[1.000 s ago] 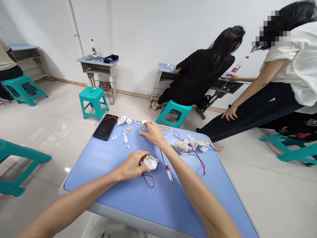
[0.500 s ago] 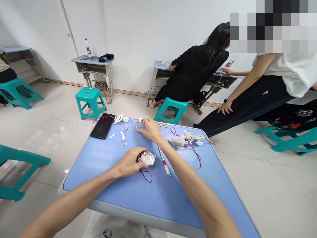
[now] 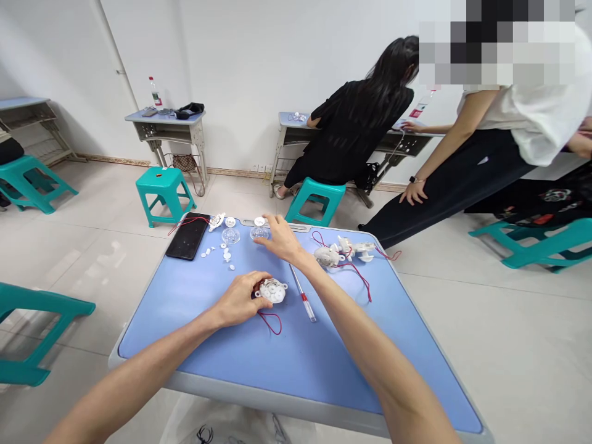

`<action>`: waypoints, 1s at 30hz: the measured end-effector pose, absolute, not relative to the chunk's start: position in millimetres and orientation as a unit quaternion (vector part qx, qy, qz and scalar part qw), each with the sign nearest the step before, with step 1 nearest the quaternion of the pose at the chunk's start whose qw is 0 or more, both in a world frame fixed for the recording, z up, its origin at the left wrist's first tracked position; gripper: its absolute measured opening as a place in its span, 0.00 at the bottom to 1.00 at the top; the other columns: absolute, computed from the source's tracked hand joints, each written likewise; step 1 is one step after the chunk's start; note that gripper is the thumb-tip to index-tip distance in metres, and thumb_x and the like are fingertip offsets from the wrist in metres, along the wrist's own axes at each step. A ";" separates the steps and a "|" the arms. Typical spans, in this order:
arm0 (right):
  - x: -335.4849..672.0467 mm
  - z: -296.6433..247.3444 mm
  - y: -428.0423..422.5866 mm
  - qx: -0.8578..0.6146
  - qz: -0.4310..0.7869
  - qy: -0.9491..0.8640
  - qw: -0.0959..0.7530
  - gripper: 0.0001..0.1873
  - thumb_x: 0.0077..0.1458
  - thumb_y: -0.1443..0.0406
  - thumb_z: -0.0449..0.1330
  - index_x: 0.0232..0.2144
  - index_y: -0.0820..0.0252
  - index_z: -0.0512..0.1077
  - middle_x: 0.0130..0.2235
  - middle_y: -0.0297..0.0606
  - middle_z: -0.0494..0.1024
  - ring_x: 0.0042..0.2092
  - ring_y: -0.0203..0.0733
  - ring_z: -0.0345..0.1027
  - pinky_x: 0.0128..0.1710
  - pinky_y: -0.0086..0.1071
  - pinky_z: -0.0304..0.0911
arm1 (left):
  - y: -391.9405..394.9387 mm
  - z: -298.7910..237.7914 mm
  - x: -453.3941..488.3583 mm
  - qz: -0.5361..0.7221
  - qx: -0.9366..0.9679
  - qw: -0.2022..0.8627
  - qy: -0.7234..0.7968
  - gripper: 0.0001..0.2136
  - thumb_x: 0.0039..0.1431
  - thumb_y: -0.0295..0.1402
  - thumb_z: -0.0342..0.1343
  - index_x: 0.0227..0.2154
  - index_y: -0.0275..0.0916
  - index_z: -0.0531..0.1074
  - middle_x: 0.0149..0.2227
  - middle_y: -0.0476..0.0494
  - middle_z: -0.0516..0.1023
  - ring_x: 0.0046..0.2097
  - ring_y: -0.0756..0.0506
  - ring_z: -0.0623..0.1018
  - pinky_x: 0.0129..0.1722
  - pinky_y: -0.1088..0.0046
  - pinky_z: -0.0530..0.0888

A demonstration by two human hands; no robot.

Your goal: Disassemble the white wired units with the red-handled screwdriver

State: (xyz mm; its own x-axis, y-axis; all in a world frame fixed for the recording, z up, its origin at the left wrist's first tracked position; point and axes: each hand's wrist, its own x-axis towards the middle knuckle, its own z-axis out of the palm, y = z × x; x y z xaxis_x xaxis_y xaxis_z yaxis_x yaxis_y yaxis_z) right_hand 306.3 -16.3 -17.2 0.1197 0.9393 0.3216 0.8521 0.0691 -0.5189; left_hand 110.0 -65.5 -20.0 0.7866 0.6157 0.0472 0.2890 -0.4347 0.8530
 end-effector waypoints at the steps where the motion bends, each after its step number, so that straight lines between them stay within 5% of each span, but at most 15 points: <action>1: 305.9 -13.3 -23.1 -0.675 0.068 -0.657 0.328 0.30 0.50 0.59 0.64 0.55 0.55 0.63 0.49 0.46 0.68 0.49 0.51 0.68 0.47 0.46 0.68 | -65.4 -19.9 110.0 0.179 0.829 0.456 0.271 0.23 0.48 0.29 0.64 0.50 0.36 0.71 0.45 0.41 0.77 0.43 0.41 0.76 0.47 0.64 0.72; 8: 298.7 11.6 -101.4 -0.624 0.131 -0.634 0.438 0.16 0.57 0.61 0.58 0.48 0.54 0.68 0.48 0.42 0.72 0.46 0.46 0.69 0.40 0.42 0.71 | -66.6 -18.4 109.7 0.172 0.826 0.465 0.266 0.24 0.49 0.28 0.63 0.51 0.35 0.70 0.48 0.39 0.76 0.46 0.40 0.75 0.49 0.63 0.71; 18: 288.3 8.0 -167.4 -0.607 0.269 -0.676 0.320 0.38 0.49 0.62 0.67 0.60 0.48 0.58 0.57 0.42 0.67 0.57 0.50 0.63 0.51 0.46 0.69 | -66.0 -15.6 109.4 0.163 0.829 0.470 0.254 0.23 0.48 0.28 0.61 0.50 0.35 0.69 0.47 0.41 0.77 0.44 0.42 0.76 0.47 0.65 0.71; 30: 281.7 -12.7 -162.7 -0.611 0.222 -0.674 0.352 0.28 0.55 0.61 0.62 0.58 0.50 0.62 0.53 0.43 0.74 0.51 0.50 0.71 0.47 0.46 0.72 | -66.1 -14.0 109.1 0.178 0.820 0.493 0.231 0.24 0.49 0.26 0.59 0.51 0.37 0.66 0.48 0.42 0.76 0.48 0.41 0.75 0.49 0.64 0.72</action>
State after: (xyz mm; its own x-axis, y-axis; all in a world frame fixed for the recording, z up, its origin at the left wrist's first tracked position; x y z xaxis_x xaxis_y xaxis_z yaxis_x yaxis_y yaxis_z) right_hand 281.7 -162.7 -12.7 -0.0056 0.9790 0.2036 0.6666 0.1554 -0.7291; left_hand 109.1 -66.1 -14.0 0.8295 0.5548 0.0641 0.2036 -0.4072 0.8904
